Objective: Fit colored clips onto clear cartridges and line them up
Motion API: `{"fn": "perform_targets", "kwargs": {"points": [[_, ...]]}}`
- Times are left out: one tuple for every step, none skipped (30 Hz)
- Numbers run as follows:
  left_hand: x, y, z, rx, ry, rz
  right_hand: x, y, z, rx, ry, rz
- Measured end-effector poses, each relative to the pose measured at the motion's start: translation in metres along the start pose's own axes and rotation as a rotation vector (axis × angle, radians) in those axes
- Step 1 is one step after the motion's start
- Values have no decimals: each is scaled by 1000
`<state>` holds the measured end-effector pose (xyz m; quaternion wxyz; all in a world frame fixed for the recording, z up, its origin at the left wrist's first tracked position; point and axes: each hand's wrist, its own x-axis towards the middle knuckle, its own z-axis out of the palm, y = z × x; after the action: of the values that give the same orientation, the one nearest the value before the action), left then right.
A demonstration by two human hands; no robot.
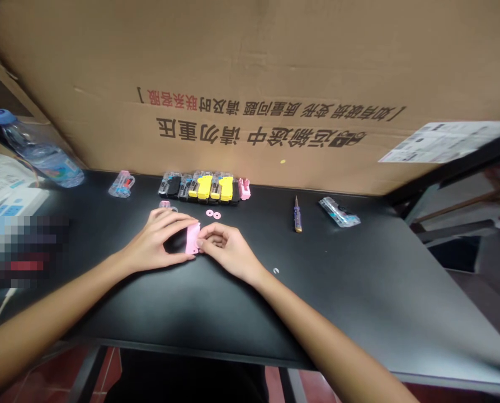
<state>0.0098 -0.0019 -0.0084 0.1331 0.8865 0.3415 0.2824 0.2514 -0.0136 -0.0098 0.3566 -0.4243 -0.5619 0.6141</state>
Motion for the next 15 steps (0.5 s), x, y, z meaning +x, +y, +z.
{"fn": "perform_targets", "kwargs": {"points": [[0,1,0,-2,7,-9,0,1,1,4,19,-19],[1,2,0,-6,15,-21,1,2,1,10,37,-37],[1,3,0,-11,20,-35,1,3,2,17,53,-53],[1,4,0,-14,21,-47,2,3,2,25,61,-65],[1,5,0,-13,17,-57,2,4,3,30,62,-71],[2,6,0,-8,8,-66,2,4,3,35,61,-75],[2,7,1,0,-6,-75,3,5,4,37,62,-78],[2,8,1,9,-22,-87,2,5,4,38,65,-80],[2,9,1,15,-38,-102,2,5,5,35,69,-83],[2,9,1,18,-52,-117,2,5,5,32,75,-84],[2,9,0,19,-61,-132,2,5,5,30,80,-86],[2,9,0,18,-65,-143,2,5,6,28,86,-88],[2,9,-1,17,-63,-148,2,5,5,28,93,-89],[2,9,-2,17,-54,-149,2,4,5,28,103,-88],[2,8,-3,19,-40,-147,2,3,3,29,117,-85]]}}
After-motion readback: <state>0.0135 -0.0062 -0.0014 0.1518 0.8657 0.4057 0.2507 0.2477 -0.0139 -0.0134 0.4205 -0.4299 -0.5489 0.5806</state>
